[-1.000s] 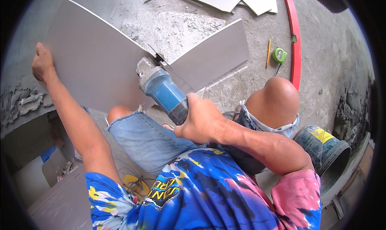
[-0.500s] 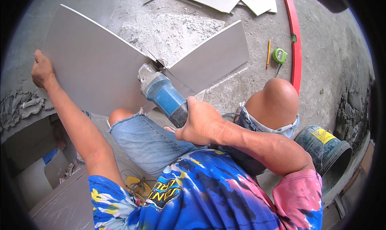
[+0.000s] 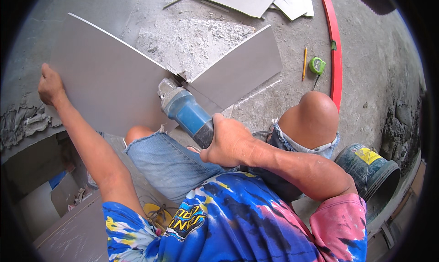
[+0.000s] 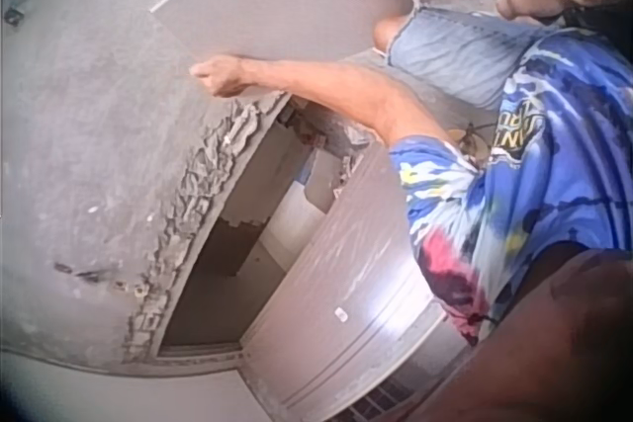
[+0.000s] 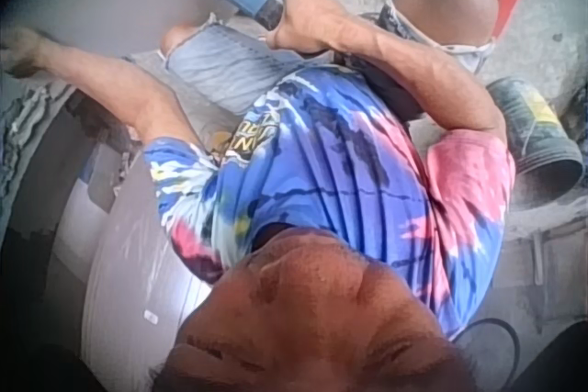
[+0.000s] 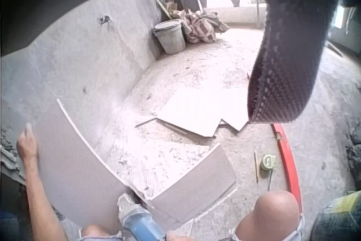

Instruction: The person uses an angle grinder to cut a large ceramic tile on the floor. They cut along marked lines, separate the pieces, and then cut another tile. The person handles the tiles and grinder throughout the process.

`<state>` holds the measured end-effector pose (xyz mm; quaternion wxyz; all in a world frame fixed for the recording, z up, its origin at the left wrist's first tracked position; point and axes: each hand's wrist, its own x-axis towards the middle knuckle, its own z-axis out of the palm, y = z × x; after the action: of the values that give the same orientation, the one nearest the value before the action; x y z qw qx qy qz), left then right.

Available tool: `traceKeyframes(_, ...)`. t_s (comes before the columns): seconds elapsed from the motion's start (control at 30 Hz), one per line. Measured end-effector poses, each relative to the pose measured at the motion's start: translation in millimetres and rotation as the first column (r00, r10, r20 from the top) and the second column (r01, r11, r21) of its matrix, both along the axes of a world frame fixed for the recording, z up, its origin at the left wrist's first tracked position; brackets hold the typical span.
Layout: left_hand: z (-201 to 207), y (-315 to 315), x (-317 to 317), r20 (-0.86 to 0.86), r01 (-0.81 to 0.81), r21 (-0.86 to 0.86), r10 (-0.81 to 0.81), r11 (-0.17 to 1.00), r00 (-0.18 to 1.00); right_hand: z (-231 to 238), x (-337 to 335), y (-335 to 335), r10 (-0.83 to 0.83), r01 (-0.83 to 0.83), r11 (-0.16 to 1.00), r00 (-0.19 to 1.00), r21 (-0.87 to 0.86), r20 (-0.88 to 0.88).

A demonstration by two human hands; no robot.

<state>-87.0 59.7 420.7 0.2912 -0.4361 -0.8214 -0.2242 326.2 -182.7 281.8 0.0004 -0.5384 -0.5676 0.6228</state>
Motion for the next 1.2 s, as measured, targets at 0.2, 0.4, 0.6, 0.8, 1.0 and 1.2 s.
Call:
traceKeyframes(0.2,-1,1,6,0.013,-0.031,0.001,0.031,1.000,0.999,-2,1,0,-0.003,0.003,1.000,1.000,-0.003,-0.001)
traceKeyframes(0.4,2,0,0,0.017,-0.025,-0.003,0.025,1.000,1.000,-4,-2,-1,0.000,0.000,1.000,1.000,0.014,-0.013)
traceKeyframes(0.6,0,-3,10,0.017,-0.019,0.007,0.019,1.000,1.000,-5,2,-2,0.003,-0.003,1.000,1.000,0.016,-0.010)
traceKeyframes(0.8,-1,-8,4,0.027,-0.016,0.022,0.016,1.000,1.000,-7,2,-4,-0.113,0.117,0.992,0.991,0.044,-0.071)
traceKeyframes(1.0,0,-15,27,0.026,0.002,0.046,-0.003,0.999,1.000,5,39,20,-0.482,0.344,0.873,0.709,-0.345,-0.515)
traceKeyframes(1.2,0,-20,15,0.019,0.006,0.008,-0.006,1.000,1.000,-11,54,21,-0.672,0.346,0.734,0.494,-0.584,-0.552)
